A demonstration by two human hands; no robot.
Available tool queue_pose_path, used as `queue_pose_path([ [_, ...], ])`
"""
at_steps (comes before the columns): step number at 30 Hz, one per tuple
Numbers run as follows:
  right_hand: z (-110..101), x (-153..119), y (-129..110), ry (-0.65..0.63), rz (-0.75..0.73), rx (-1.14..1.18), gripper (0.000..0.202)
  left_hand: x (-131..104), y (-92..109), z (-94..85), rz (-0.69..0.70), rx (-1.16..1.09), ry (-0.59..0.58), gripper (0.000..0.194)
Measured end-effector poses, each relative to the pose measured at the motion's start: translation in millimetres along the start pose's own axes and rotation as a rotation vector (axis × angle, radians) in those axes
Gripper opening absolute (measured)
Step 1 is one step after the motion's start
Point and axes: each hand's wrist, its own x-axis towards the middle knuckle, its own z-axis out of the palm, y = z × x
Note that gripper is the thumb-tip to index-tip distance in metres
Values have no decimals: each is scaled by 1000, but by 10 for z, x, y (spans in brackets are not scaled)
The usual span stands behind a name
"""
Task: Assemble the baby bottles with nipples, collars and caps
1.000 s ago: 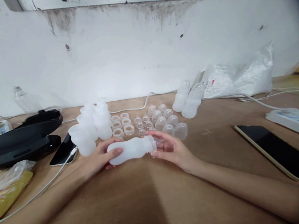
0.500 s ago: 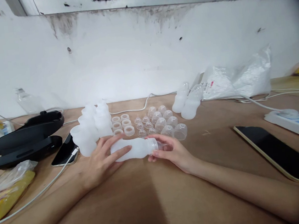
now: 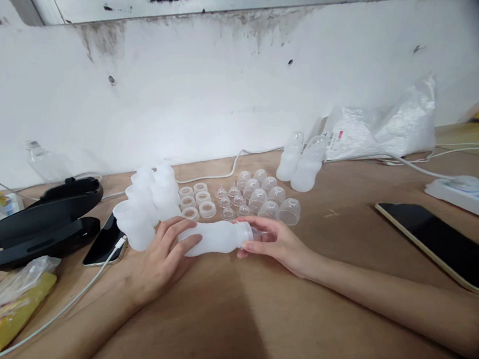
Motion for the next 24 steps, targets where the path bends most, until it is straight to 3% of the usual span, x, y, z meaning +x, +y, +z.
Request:
queue_pose_path([
  [4,15,-14,-1,7,-22,7,43,31,21,-42,-152,-118,18,57],
  [9,6,-20,-10,8,-21,-21,44,-12,17,-33,-353,-111,-160,44],
  [15,18,-34,-19,-15,-14,-35,43,-28,0,11,26,18,2,42],
  [18,34,-38,-25,-13,-28,-22,43,16,18,-18,-60,-74,50,60],
  [20,37,-38,-26,-20,-34,-15,43,45,27,-59,-153,-179,-3,65],
  [24,25,-36,-19,-44,-42,-15,42,40,30,-127,-340,-227,-246,51],
])
